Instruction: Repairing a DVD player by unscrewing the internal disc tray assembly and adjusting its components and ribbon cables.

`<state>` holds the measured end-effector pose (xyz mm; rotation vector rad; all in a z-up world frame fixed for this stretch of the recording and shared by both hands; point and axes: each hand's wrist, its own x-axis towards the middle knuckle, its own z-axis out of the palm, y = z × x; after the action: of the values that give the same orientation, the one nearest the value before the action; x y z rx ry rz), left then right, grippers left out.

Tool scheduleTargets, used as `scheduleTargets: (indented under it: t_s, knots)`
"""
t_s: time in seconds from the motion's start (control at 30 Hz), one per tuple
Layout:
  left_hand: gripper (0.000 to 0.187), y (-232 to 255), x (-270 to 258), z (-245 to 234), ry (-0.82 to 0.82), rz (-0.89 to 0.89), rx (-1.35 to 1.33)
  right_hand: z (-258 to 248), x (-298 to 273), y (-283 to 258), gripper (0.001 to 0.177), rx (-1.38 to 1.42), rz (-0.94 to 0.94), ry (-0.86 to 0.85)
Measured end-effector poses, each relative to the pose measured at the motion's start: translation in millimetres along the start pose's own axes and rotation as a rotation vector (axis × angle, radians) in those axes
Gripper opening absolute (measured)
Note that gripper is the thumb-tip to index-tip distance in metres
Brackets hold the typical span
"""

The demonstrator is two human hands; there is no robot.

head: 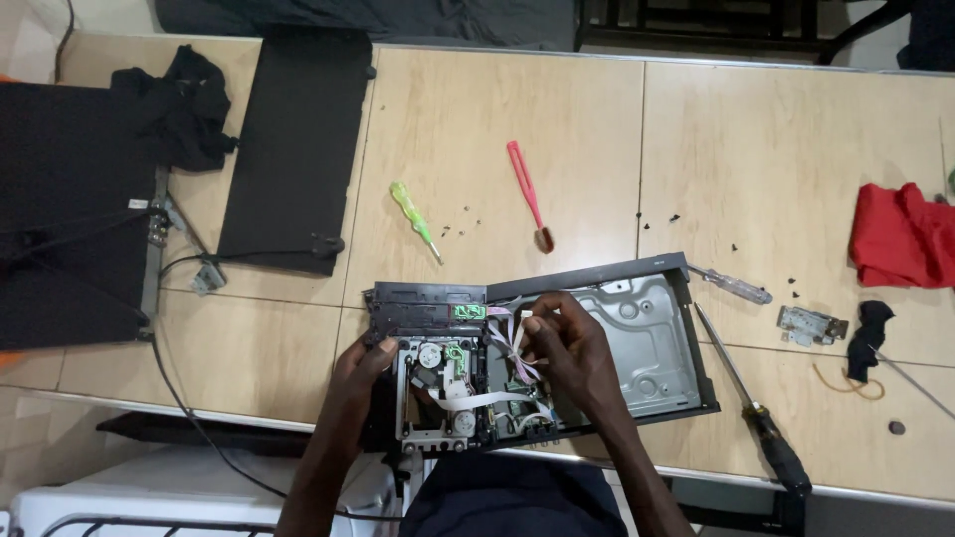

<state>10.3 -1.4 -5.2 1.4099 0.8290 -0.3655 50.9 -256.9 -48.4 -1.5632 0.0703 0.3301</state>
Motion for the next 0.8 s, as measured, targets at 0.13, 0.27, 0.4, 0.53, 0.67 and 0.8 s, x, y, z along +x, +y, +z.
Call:
scheduleTargets:
  t_s: [0.13,0.27,0.4,0.53,0.67,0.8]
  knots:
    - [0.048,2,0,0,0.055,-0.017,0.123,0,2,3,0.012,0.022,-0.011,-0.004]
    - [0.043,-2,1,-3,0.042,0.042,0.064,-4,-2,2,0.012,0.004,0.003,-0.049]
    - [0.042,-5,6,-7,0.002,0.088,0.136,-6,-2,0,0.012,0.085,-0.005,-0.074]
    - [0.041,-4,5,-11,0.014,0.089,0.208,-4,-3,-4,0.016,0.084,0.046,-0.060]
    - [0.046,-6,7,-14,0.005,0.096,0.207,-4,-4,-3,0.023,0.058,-0.016,-0.059]
    - [0.042,-7,6,-14,0.014,0.080,0.192,-3,-4,-6,0.020,0.049,-0.047,-0.066]
